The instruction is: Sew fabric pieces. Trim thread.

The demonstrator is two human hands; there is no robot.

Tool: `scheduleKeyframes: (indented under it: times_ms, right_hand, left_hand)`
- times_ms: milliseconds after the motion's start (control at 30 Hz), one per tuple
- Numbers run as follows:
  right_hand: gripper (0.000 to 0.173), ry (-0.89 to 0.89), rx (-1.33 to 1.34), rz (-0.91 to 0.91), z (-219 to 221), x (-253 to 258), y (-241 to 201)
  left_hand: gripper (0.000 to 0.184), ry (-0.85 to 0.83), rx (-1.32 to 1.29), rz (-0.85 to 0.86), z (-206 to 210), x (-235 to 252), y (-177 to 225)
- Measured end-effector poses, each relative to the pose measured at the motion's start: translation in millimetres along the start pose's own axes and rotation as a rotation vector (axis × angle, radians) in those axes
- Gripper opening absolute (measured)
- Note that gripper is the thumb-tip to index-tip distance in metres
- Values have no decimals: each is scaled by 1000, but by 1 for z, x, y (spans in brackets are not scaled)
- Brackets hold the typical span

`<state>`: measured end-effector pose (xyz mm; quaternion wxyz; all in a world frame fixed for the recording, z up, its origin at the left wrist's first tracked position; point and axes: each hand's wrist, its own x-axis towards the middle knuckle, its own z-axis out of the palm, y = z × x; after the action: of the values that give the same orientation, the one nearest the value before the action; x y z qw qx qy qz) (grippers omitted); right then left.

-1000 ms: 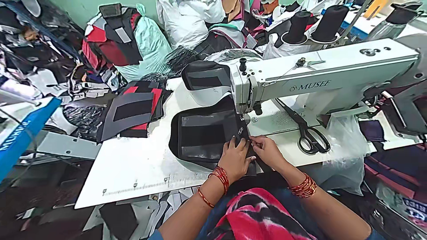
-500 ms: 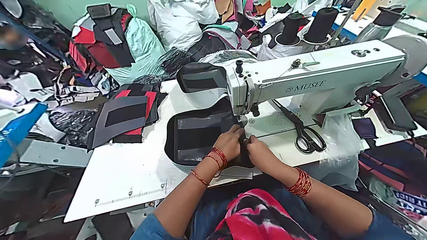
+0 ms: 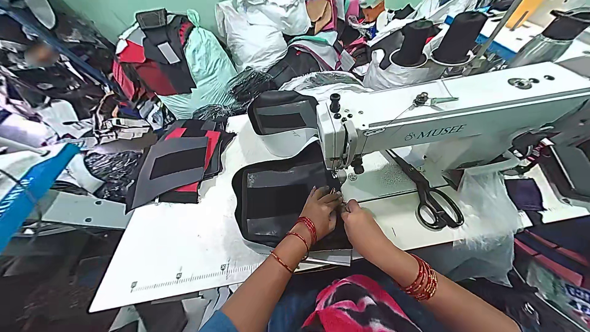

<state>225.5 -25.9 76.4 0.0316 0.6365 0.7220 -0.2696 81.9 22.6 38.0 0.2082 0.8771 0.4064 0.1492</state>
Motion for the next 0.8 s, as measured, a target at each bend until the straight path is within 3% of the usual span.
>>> scheduleKeyframes:
  times_ms: [200,333,633,800]
  right_hand:
    - [33,86,8,4,1,16,2]
    - [32,157,66,-12,-2,32,6]
    - [34,71,96,32,-22,57,4]
    - [36,165,286,11,-20,55,22]
  left_hand:
    - [37,-72,-7,-60,-5,15,-8]
    - [34,-3,-21,-39,-4,29,-20]
    - [25,17,9,-13,-11,54,-37]
    - [27,-17,-26,-43,-17,50,-33]
